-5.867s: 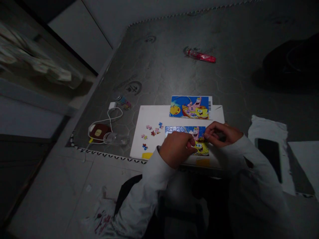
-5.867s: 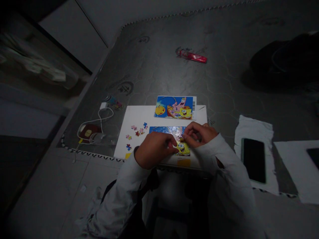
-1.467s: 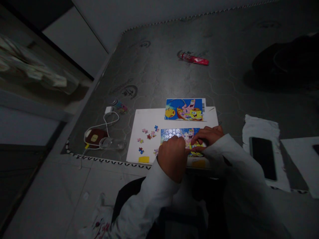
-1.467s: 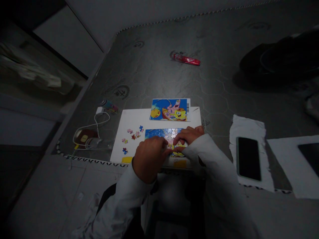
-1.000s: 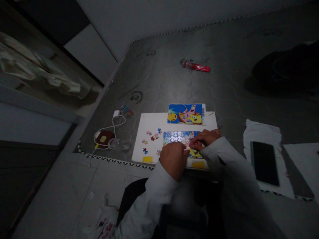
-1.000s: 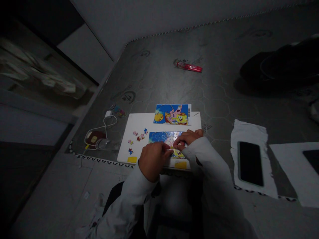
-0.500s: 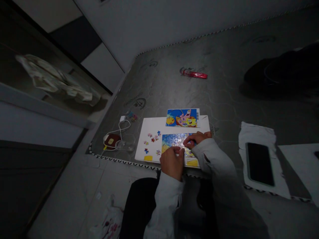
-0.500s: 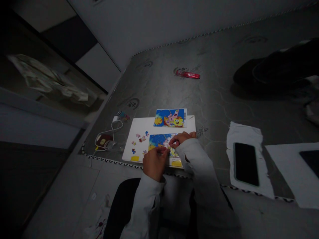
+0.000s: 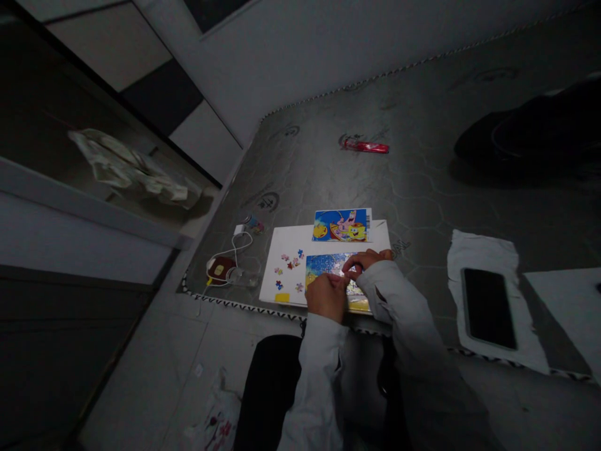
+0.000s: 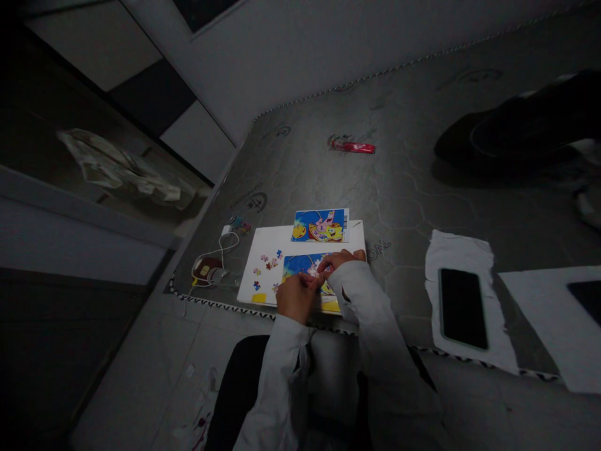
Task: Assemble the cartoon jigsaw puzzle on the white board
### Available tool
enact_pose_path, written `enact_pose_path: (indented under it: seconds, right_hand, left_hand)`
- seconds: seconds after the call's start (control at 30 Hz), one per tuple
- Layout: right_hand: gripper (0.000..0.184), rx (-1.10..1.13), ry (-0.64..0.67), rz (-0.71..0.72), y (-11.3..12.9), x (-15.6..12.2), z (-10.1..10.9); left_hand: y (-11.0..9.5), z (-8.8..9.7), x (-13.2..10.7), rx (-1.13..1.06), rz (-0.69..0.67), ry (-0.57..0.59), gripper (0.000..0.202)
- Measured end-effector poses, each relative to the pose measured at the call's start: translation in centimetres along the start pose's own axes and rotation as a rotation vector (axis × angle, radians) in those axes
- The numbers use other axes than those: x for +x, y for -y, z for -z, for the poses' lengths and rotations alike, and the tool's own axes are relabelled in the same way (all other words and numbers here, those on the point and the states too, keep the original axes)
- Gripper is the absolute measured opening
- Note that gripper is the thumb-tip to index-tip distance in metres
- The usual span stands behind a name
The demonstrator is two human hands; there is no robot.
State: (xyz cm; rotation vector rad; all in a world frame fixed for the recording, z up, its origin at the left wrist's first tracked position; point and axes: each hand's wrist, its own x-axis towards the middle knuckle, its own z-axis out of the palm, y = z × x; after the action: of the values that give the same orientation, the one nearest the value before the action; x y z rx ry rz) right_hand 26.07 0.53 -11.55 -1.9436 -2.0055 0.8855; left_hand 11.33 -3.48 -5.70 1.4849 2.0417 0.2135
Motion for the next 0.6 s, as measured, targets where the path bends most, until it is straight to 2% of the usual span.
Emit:
enact_pose_path:
  seconds: [0.13, 0.3, 0.43, 0.6]
  right_hand:
    - [0.008, 0.003, 0.003, 0.000, 0.4, -0.2, 0.2]
    - [0.009, 0.002, 0.021, 0.018, 0.1, 0.0, 0.3]
    - [0.008, -0.006, 0.006, 0.040, -0.6, 0.5, -0.4]
    - [0.005, -0.015, -0.030, 0.057, -1.1, 0.9, -1.3]
  left_hand:
    - [0.6, 0.2, 0.1, -0.081, -0.009, 0.004, 0.011]
    - [2.7, 0.8, 0.2, -0.220, -0.083, -0.077, 0.002]
    - [4.6, 1.6, 0.3, -0.344, -0.145, -0.109, 0.006]
    - [6.3, 2.5, 0.4, -0.357, -0.150, -0.177, 0.011]
